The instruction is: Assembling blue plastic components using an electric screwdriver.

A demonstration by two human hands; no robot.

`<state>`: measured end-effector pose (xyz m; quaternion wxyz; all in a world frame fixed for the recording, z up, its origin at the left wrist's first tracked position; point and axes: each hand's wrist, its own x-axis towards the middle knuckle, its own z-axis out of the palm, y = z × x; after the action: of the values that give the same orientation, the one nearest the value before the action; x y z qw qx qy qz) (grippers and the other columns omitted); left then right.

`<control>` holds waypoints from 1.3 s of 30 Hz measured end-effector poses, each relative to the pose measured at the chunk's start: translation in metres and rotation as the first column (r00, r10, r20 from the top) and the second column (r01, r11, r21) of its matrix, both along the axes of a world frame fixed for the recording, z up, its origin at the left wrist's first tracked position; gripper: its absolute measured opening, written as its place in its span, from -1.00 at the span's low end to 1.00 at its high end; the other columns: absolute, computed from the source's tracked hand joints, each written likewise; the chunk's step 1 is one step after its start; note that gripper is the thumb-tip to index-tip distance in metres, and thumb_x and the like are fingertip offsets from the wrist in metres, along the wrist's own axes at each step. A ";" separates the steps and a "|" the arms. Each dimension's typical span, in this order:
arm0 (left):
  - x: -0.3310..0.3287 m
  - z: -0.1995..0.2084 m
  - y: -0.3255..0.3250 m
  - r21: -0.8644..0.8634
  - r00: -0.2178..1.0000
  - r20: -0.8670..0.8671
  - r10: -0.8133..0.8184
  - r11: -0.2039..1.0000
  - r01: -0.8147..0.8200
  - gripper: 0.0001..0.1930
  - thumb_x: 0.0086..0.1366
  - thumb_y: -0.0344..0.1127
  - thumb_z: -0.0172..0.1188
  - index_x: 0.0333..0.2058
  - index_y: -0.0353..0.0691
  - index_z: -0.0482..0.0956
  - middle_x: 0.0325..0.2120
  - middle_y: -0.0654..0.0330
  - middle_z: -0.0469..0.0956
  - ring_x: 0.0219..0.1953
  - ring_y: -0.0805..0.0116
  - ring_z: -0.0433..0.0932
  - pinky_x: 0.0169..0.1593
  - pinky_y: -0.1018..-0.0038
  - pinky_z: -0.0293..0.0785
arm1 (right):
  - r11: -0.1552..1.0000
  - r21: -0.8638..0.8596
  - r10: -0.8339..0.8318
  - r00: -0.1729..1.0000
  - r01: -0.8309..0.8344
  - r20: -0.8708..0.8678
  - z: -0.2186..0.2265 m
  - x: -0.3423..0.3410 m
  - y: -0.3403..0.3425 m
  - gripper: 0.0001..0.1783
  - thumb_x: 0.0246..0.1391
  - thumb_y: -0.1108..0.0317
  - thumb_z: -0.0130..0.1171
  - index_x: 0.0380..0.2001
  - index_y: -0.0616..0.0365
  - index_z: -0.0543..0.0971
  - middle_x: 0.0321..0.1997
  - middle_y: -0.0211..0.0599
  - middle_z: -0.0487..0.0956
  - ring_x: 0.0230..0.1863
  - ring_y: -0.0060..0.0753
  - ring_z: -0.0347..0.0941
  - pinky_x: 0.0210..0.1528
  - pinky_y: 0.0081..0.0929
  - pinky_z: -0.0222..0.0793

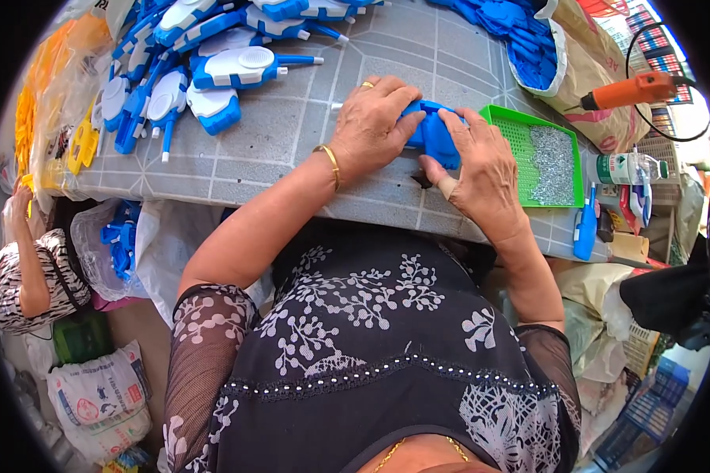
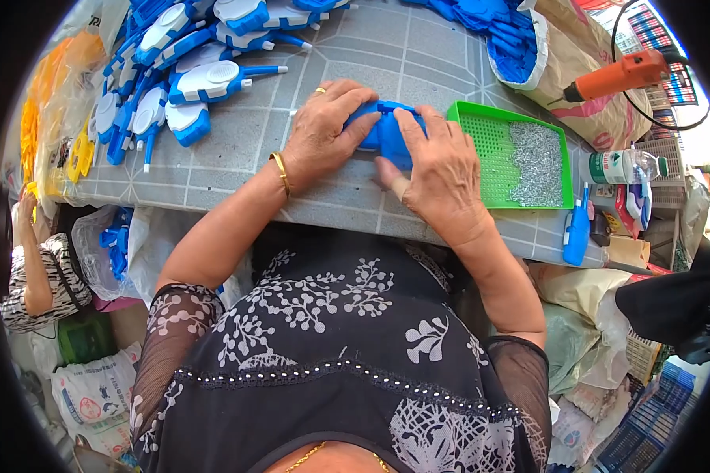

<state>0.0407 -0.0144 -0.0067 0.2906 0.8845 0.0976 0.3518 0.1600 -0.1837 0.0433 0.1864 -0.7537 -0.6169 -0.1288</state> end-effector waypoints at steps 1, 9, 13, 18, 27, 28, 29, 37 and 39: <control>-0.001 0.000 0.001 -0.002 1.000 0.000 0.002 1.000 -0.002 -0.72 0.32 -0.25 0.29 -0.06 -0.24 0.63 -0.10 0.03 0.60 -0.02 -0.05 0.55 0.05 0.18 0.48 | 0.999 -0.021 0.033 0.999 -0.034 -0.021 0.003 0.002 -0.002 -0.31 -0.13 0.05 0.53 0.06 0.14 0.58 0.02 -0.13 0.56 -0.07 -0.03 0.50 0.02 -0.13 0.42; -0.005 -0.003 0.005 0.008 0.999 -0.018 -0.040 0.999 0.040 -0.64 0.34 -0.17 0.30 0.00 -0.26 0.63 -0.05 0.03 0.60 0.02 0.00 0.54 0.08 0.18 0.47 | 0.994 -0.090 -0.020 0.675 -0.069 -0.737 0.009 0.044 -0.006 -0.67 0.15 0.23 0.42 -0.14 0.25 0.65 -0.32 -0.35 0.59 -0.28 -0.53 0.45 -0.13 -0.49 0.41; -0.004 0.007 0.007 0.040 0.992 0.116 -0.046 0.998 0.042 -0.66 0.35 -0.11 0.31 -0.10 -0.26 0.68 -0.09 0.04 0.61 -0.02 0.07 0.54 0.05 0.22 0.47 | 0.995 -0.034 0.036 0.676 -0.090 -0.736 0.029 0.057 -0.005 -0.76 0.26 0.33 0.29 -0.10 0.25 0.65 -0.28 -0.37 0.59 -0.25 -0.56 0.43 -0.13 -0.49 0.40; -0.008 0.008 0.012 -0.094 0.960 0.155 -0.234 0.964 0.250 -0.73 0.25 -0.13 0.43 -0.32 -0.25 0.72 -0.33 0.16 0.64 -0.24 0.20 0.57 -0.16 0.30 0.47 | 0.977 0.124 0.213 0.729 -0.175 -0.651 0.037 0.040 0.021 -0.64 0.18 0.36 0.37 0.04 0.14 0.60 -0.15 -0.37 0.58 -0.19 -0.55 0.47 -0.12 -0.53 0.42; -0.007 0.015 0.007 0.059 0.937 0.302 -0.174 0.985 0.164 -0.81 0.09 -0.37 0.47 -0.37 -0.25 0.64 -0.34 0.16 0.63 -0.31 0.14 0.59 -0.21 0.29 0.53 | 0.970 0.236 0.226 0.538 -0.051 -0.812 0.011 -0.004 0.038 0.01 0.08 -0.01 0.50 0.39 0.30 0.22 0.23 0.04 0.50 0.13 -0.22 0.55 0.17 -0.34 0.52; -0.007 0.014 0.007 0.121 0.935 0.300 -0.188 0.980 0.158 -0.76 0.00 -0.41 0.48 -0.33 -0.22 0.65 -0.32 0.19 0.63 -0.29 0.14 0.60 -0.23 0.29 0.53 | 0.972 0.233 0.199 0.611 -0.025 -0.766 0.007 -0.005 0.039 0.05 0.09 -0.03 0.49 0.42 0.31 0.18 0.25 0.09 0.49 0.14 -0.18 0.54 0.16 -0.32 0.52; -0.007 0.013 0.006 0.119 0.935 0.300 -0.187 0.980 0.158 -0.76 0.00 -0.41 0.48 -0.33 -0.22 0.65 -0.32 0.19 0.63 -0.29 0.14 0.60 -0.23 0.29 0.53 | 0.973 0.231 0.169 0.679 0.001 -0.714 0.004 -0.006 0.040 0.10 0.09 -0.06 0.48 0.45 0.31 0.13 0.26 0.14 0.47 0.15 -0.14 0.53 0.16 -0.30 0.52; -0.006 0.010 0.000 0.223 0.997 0.074 -0.032 0.975 0.015 -0.32 0.00 0.14 0.52 -0.01 -0.18 0.59 0.00 0.08 0.55 0.13 0.02 0.48 0.21 0.07 0.33 | 0.989 0.145 0.104 0.792 -0.020 -0.602 0.016 0.026 0.022 0.04 0.07 0.03 0.48 0.45 0.28 0.19 0.27 0.16 0.48 0.08 -0.16 0.55 0.08 -0.36 0.53; -0.009 0.003 0.004 0.233 1.000 -0.007 -0.011 0.972 0.013 -0.15 -0.06 0.23 0.52 0.11 -0.21 0.52 0.08 -0.01 0.51 0.20 -0.02 0.42 0.23 0.06 0.31 | 0.998 -0.010 0.049 0.873 -0.062 -0.485 0.027 0.043 0.012 -0.06 0.02 0.13 0.50 0.41 0.19 0.32 0.25 0.08 0.52 0.09 -0.13 0.54 0.09 -0.28 0.51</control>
<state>0.0312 -0.0101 -0.0034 0.1866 0.9141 0.0511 0.3565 0.2030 -0.1722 0.0704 0.3290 -0.7463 -0.5734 0.0772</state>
